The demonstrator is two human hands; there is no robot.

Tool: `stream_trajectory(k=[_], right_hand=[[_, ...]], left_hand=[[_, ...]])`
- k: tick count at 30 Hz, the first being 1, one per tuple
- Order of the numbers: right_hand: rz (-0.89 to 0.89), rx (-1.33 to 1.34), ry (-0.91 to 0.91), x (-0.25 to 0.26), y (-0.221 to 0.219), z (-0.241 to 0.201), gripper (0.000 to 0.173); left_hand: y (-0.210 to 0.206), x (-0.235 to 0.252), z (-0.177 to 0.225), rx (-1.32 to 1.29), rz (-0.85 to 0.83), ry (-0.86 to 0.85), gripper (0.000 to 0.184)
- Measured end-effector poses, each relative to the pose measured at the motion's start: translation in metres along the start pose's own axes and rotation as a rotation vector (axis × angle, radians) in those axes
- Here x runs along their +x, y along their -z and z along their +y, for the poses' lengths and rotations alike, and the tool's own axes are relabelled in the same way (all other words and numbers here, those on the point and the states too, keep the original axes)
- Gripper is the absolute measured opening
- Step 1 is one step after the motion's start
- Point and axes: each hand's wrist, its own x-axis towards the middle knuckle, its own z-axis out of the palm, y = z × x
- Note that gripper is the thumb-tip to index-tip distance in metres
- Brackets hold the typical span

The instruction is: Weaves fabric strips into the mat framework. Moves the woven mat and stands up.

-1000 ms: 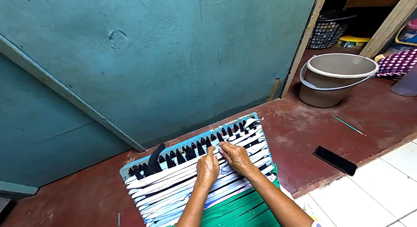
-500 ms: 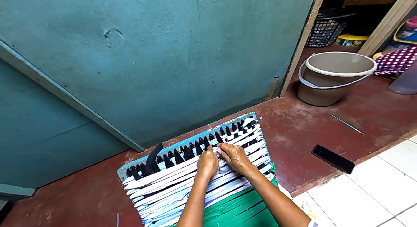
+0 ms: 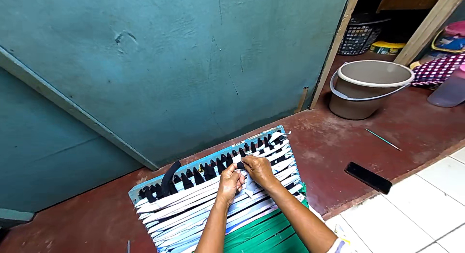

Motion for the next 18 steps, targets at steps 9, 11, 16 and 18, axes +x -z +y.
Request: stream_trajectory(k=[9, 11, 16, 18], right_hand=[[-0.37, 0.466, -0.323, 0.012, 0.018, -0.004, 0.022], [-0.348, 0.583, -0.356, 0.01, 0.017, -0.005, 0.02], [-0.336, 0.685, -0.362, 0.011, 0.014, -0.003, 0.019], [-0.31, 0.687, -0.358, 0.009, 0.012, -0.003, 0.019]], left_hand=[[-0.003, -0.008, 0.003, 1.247, 0.419, -0.625, 0.03], [-0.003, -0.007, 0.011, 1.275, 0.404, -0.564, 0.023], [-0.007, -0.005, 0.027, 1.211, 0.292, -0.321, 0.024], [-0.005, -0.003, 0.031, 1.119, 0.257, -0.229, 0.023]])
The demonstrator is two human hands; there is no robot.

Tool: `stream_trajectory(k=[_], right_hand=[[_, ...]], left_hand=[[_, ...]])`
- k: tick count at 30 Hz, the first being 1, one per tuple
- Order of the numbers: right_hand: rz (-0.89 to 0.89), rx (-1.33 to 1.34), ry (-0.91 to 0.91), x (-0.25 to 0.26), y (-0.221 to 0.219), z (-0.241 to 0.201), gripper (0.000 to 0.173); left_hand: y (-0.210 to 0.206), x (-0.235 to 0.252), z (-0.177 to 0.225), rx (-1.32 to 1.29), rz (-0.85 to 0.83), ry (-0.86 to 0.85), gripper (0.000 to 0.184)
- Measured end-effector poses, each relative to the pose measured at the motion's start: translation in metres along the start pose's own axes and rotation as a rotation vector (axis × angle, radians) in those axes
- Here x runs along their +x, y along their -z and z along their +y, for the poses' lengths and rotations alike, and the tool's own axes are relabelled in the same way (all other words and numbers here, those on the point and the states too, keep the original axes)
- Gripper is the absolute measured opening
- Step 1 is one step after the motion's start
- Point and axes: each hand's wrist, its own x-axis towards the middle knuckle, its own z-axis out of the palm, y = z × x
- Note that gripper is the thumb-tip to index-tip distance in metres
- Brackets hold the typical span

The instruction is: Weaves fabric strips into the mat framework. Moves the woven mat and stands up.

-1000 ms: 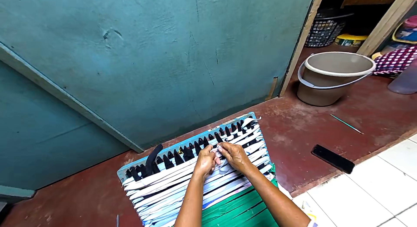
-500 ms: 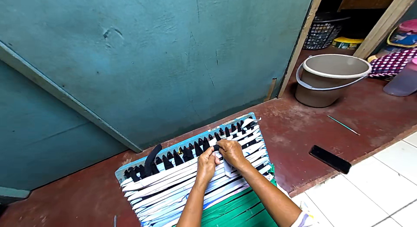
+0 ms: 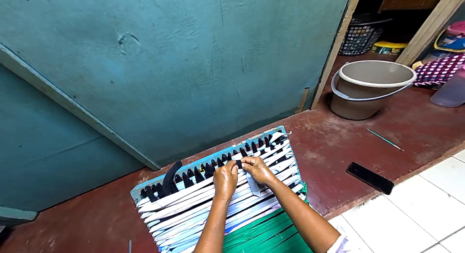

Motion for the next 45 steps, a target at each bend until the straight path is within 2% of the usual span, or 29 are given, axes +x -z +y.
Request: stream_trajectory(k=[7, 10, 12, 14, 17, 20, 23, 28, 31, 34, 36, 39, 42, 45], right_hand=[[0.079, -0.037, 0.033, -0.003, -0.008, 0.005, 0.021], [0.087, -0.07, 0.051, -0.004, -0.008, 0.003, 0.022], [0.08, -0.131, 0.067, -0.006, -0.008, -0.001, 0.023], [0.078, -0.217, 0.095, -0.011, -0.006, -0.007, 0.024], [0.167, -0.363, 0.266, -0.023, 0.0, -0.01, 0.027], [0.315, -0.453, 0.487, -0.024, 0.007, -0.007, 0.034], [0.356, -0.481, 0.565, -0.021, 0.011, -0.003, 0.034], [0.448, -0.543, 0.617, -0.014, 0.007, 0.012, 0.034], [0.499, -0.512, 0.599, -0.015, 0.01, 0.018, 0.027], [0.604, -0.615, 0.602, -0.017, 0.009, 0.023, 0.02], [0.593, -0.687, 0.623, -0.019, 0.006, 0.025, 0.02], [0.541, -0.754, 0.676, -0.021, -0.001, 0.028, 0.024], [0.531, -0.844, 0.714, -0.018, -0.006, 0.031, 0.025], [0.533, -0.928, 0.687, -0.013, -0.012, 0.033, 0.025]], left_hand=[[-0.01, 0.0, 0.005, 0.019, 0.026, 0.084, 0.022], [-0.015, 0.0, 0.002, 0.036, 0.08, 0.055, 0.02], [-0.019, -0.002, -0.005, -0.019, 0.188, -0.007, 0.017], [-0.017, -0.006, -0.012, -0.191, 0.249, 0.003, 0.013], [0.003, -0.017, -0.022, -0.612, 0.224, 0.103, 0.01], [0.029, -0.036, -0.033, -0.882, 0.274, 0.08, 0.016], [0.052, -0.052, -0.042, -1.048, 0.331, 0.074, 0.024], [0.089, -0.069, -0.067, -1.298, 0.523, 0.032, 0.039], [0.119, -0.083, -0.087, -1.365, 0.616, -0.053, 0.046], [0.143, -0.096, -0.103, -1.423, 0.696, -0.138, 0.057], [0.155, -0.105, -0.115, -1.472, 0.747, -0.202, 0.059], [0.171, -0.12, -0.133, -1.515, 0.836, -0.257, 0.054], [0.181, -0.134, -0.149, -1.563, 0.849, -0.287, 0.045], [0.179, -0.137, -0.157, -1.473, 0.843, -0.251, 0.046]])
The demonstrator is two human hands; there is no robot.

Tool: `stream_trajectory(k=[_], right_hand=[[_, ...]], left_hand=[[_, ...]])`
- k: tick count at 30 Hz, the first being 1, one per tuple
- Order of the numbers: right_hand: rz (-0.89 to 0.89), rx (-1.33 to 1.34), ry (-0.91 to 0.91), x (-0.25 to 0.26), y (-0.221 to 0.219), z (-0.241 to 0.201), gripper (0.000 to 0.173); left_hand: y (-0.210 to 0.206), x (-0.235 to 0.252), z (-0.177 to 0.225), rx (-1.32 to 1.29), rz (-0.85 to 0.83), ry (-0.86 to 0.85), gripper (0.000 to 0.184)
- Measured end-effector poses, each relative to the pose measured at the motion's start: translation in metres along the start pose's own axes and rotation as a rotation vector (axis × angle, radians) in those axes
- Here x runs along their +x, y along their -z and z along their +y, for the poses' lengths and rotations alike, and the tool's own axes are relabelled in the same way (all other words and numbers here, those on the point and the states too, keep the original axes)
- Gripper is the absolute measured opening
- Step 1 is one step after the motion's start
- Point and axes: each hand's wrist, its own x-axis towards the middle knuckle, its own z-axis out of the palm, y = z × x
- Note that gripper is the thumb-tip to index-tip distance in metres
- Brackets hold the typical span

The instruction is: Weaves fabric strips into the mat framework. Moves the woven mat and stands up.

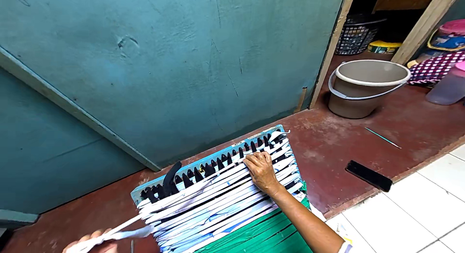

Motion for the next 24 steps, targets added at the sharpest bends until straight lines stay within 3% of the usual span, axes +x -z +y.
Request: stream_trajectory(k=[2, 4, 6, 8, 11, 13, 16, 20, 24], right_hand=[[-0.035, -0.012, -0.028, 0.002, -0.003, -0.003, 0.024], [-0.066, 0.018, -0.056, 0.006, 0.0, -0.006, 0.022], [-0.068, 0.061, -0.069, 0.011, 0.009, -0.011, 0.02], [-0.025, 0.14, -0.053, 0.015, 0.018, -0.021, 0.021], [-0.023, 0.406, 0.002, 0.023, 0.036, -0.053, 0.021], [-0.09, 0.64, 0.072, 0.026, 0.049, -0.08, 0.022], [-0.235, 0.829, 0.213, 0.026, 0.061, -0.114, 0.029], [-0.322, 0.923, 0.241, 0.022, 0.061, -0.121, 0.031], [-0.368, 0.964, 0.201, 0.019, 0.064, -0.11, 0.032]], left_hand=[[0.004, -0.005, -0.014, 0.22, 0.041, 0.04, 0.048], [0.004, -0.009, -0.03, 0.426, 0.173, 0.07, 0.038], [0.006, -0.014, -0.037, 0.43, 0.284, 0.107, 0.037], [0.001, -0.022, -0.039, 0.381, 0.271, 0.125, 0.041], [-0.017, -0.045, -0.043, 0.417, -0.039, 0.099, 0.035], [-0.032, -0.059, -0.051, 0.523, -0.307, 0.038, 0.012], [-0.062, -0.083, -0.064, 0.733, -0.62, -0.097, 0.011], [-0.085, -0.103, -0.075, 0.922, -0.758, -0.328, 0.011], [-0.093, -0.106, -0.077, 0.901, -0.752, -0.356, 0.013]])
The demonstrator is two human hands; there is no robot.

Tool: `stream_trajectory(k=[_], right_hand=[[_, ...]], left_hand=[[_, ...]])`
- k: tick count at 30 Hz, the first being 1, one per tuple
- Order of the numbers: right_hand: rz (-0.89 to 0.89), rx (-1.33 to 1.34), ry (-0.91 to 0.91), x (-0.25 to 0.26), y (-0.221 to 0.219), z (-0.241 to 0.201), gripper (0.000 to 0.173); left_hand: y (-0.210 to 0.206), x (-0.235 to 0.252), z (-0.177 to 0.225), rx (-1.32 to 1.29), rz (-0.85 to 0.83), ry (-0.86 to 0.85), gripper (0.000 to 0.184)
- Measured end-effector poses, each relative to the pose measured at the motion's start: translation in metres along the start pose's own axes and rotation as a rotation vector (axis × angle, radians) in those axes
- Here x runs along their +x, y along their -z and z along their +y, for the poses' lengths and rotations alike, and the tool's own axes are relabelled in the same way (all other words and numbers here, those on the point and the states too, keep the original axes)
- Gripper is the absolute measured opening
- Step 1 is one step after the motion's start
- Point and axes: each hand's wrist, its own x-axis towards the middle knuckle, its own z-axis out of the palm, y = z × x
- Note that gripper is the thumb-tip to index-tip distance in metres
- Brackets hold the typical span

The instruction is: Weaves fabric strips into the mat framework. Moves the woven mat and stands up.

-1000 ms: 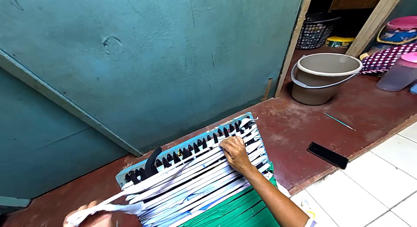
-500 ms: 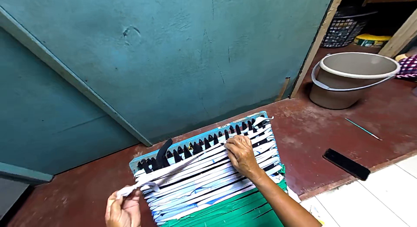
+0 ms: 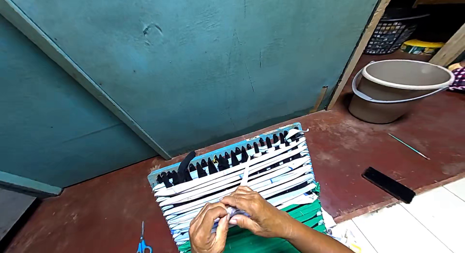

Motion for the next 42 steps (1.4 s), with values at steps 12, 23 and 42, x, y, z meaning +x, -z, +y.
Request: stream_trajectory(k=[12, 23, 42], right_hand=[[0.161, -0.33, -0.281, -0.004, 0.03, 0.043, 0.018], [-0.018, -0.643, -0.411, -0.008, 0.018, 0.076, 0.022], [0.195, -0.44, -0.598, -0.004, 0.029, 0.087, 0.027]], left_hand=[[-0.049, 0.027, -0.037, 0.202, -0.275, 0.327, 0.039], [-0.081, 0.085, -0.024, 0.817, -0.954, 0.696, 0.048], [-0.089, 0.063, -0.068, -0.74, -0.311, 1.198, 0.021]])
